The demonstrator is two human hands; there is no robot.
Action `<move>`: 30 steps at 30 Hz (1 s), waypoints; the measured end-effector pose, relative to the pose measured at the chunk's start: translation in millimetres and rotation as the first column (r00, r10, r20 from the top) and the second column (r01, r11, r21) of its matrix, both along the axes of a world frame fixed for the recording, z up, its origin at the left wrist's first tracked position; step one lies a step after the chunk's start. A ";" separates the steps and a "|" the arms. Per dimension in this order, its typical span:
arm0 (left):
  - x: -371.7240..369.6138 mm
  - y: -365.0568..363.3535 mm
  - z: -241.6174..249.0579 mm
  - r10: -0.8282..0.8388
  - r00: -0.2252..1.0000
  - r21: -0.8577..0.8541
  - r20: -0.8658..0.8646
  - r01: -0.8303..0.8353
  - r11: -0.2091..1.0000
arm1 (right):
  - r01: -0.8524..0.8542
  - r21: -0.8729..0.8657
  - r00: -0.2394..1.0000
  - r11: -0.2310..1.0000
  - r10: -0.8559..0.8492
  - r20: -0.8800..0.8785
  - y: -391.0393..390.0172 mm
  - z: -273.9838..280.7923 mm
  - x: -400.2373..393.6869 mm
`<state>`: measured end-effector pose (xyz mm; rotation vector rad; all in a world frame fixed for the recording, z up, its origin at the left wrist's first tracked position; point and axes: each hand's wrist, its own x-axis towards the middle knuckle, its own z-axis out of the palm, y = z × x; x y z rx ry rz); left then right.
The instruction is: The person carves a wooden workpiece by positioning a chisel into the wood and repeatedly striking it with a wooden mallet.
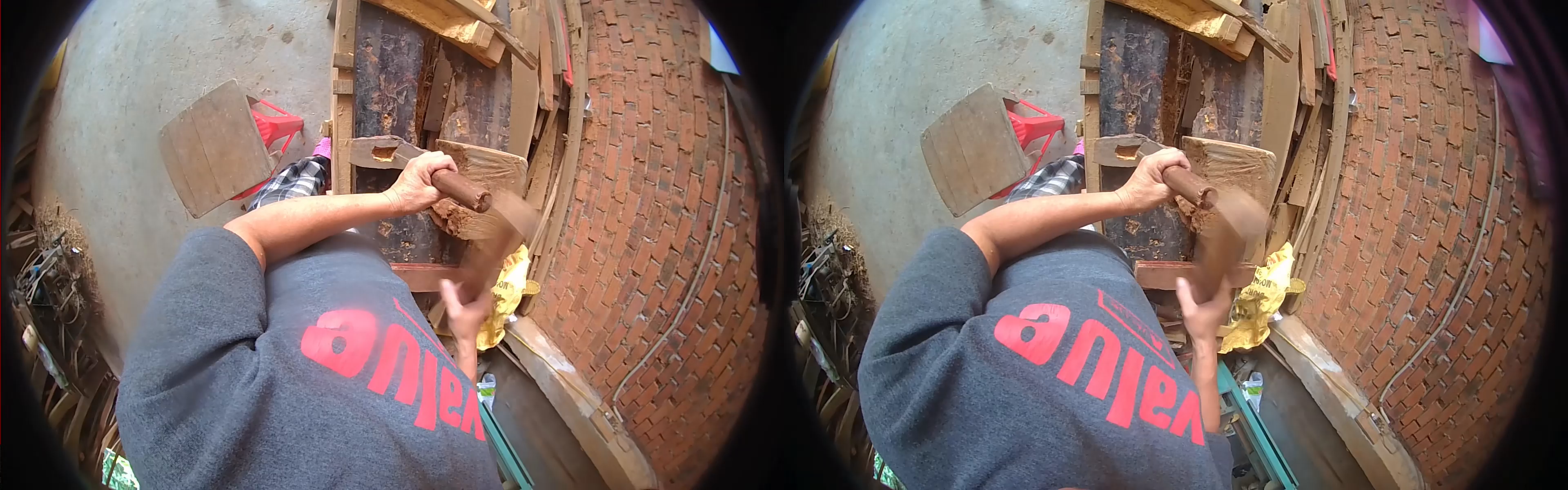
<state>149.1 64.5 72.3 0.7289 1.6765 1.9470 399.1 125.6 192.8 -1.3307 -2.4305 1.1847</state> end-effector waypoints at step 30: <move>11.4 -3.5 -8.4 -0.119 0.982 -0.140 -0.148 0.098 0.985 | 0.028 -0.132 0.879 0.991 -0.088 -0.469 -17.4 44.3 -42.1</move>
